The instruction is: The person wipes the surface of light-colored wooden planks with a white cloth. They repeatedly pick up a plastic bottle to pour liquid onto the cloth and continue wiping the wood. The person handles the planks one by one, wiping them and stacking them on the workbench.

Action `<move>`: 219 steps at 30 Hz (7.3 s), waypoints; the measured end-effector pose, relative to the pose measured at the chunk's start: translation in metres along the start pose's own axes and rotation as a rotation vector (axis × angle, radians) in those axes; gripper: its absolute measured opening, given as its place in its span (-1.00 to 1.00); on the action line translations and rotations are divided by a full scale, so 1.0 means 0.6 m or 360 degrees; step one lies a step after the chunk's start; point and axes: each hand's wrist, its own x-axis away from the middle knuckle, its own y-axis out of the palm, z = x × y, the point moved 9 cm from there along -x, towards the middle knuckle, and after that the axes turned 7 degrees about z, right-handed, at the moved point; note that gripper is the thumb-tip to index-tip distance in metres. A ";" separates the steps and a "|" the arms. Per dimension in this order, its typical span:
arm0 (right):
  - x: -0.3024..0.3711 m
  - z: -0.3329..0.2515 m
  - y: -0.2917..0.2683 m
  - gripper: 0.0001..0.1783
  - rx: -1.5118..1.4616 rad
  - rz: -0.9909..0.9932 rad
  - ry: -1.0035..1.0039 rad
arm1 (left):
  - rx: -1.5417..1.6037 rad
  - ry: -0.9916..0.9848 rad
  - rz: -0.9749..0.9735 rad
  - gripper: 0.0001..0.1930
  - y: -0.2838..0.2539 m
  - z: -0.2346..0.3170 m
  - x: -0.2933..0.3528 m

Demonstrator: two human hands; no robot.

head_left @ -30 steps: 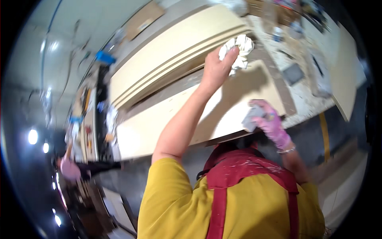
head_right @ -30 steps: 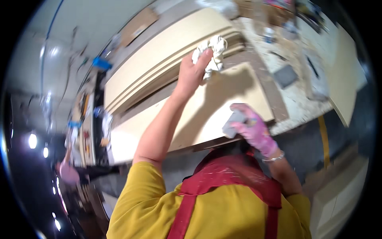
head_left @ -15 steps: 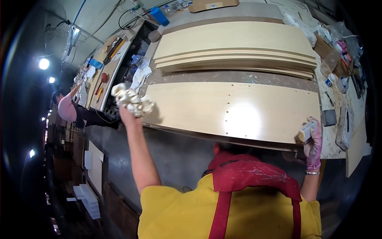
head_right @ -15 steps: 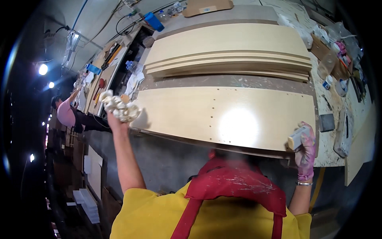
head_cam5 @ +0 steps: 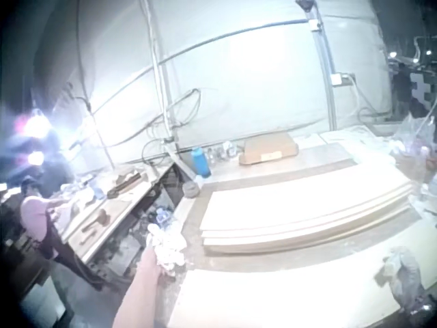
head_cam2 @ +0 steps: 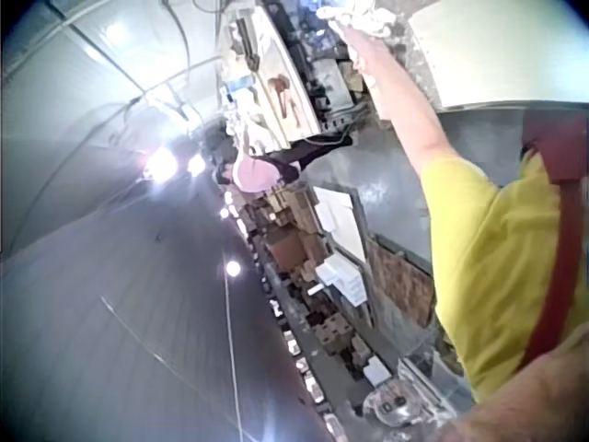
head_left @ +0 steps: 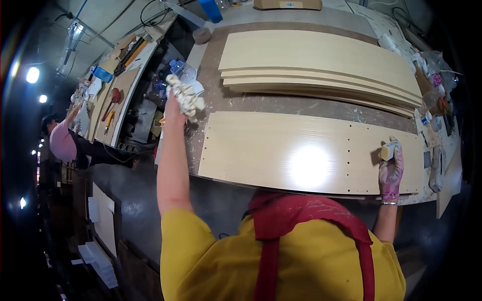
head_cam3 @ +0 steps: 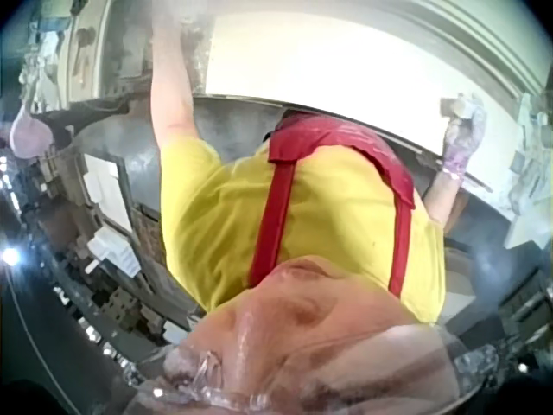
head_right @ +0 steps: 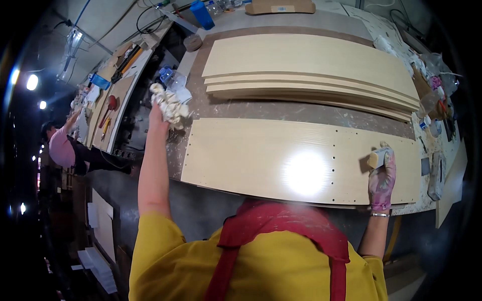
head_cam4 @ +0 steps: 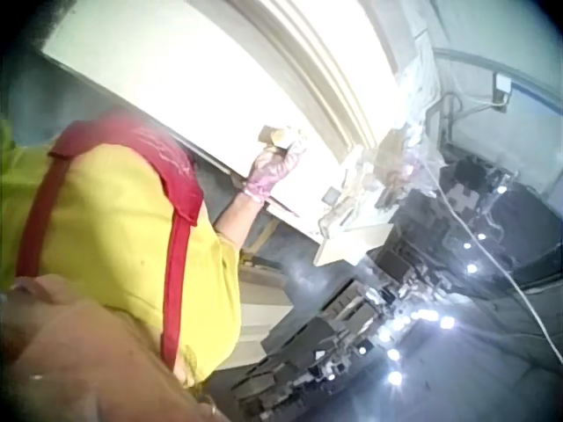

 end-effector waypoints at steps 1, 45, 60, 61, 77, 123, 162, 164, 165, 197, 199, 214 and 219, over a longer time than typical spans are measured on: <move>-0.007 0.008 -0.011 -0.51 -0.0006 -0.0025 0.0016 | 0.0009 -0.0081 -0.0158 -0.57 -0.005 -0.034 -0.046; 0.101 0.387 0.776 -0.68 0.0317 -0.1379 0.1026 | -0.1107 -0.0127 -0.0586 -0.40 0.023 -0.205 0.080; 0.080 0.679 1.018 -0.32 0.1996 -0.1850 -0.0504 | -0.1359 0.0205 -0.0547 -0.50 0.036 -0.162 0.100; 0.076 0.627 1.009 -0.34 0.1819 -0.1862 -0.0722 | -0.1355 0.0127 -0.0596 -0.43 0.054 -0.144 0.112; -0.094 -0.130 -0.033 -0.36 0.3017 0.0118 -0.0914 | -0.0868 -0.0678 -0.0471 -0.52 0.001 -0.206 0.107; -0.153 -0.171 -0.357 -0.34 0.2500 -0.0355 0.0099 | -0.0887 -0.0935 -0.0047 -0.33 -0.242 -0.169 0.406; -0.052 0.163 0.237 -0.42 0.2093 -0.2229 0.0233 | 0.0012 -0.0821 -0.0405 -0.55 0.051 -0.380 0.790; -0.072 0.182 0.262 -0.51 0.1959 -0.2645 -0.0365 | -0.0242 -0.0606 -0.0568 -0.59 0.074 -0.348 0.769; -0.073 0.183 0.277 -0.53 0.1853 -0.2837 -0.0765 | -0.0129 -0.0845 -0.0361 -0.66 0.095 -0.314 0.766; -0.028 0.008 0.468 0.04 0.2587 -0.2169 -0.0941 | -0.0611 0.0480 -0.0582 -0.62 0.205 -0.083 0.387; -0.041 0.007 0.465 0.05 0.2589 -0.2122 -0.0904 | -0.0714 0.0833 0.0273 -0.64 0.066 0.004 0.320; -0.104 -0.024 0.428 0.05 0.2928 -0.1620 -0.1094 | 0.0138 -0.0053 -0.0238 -0.29 0.134 -0.053 0.032; -0.120 -0.024 0.413 0.04 0.2867 -0.1672 -0.0991 | 0.0265 0.0107 -0.0375 -0.48 0.123 -0.060 0.013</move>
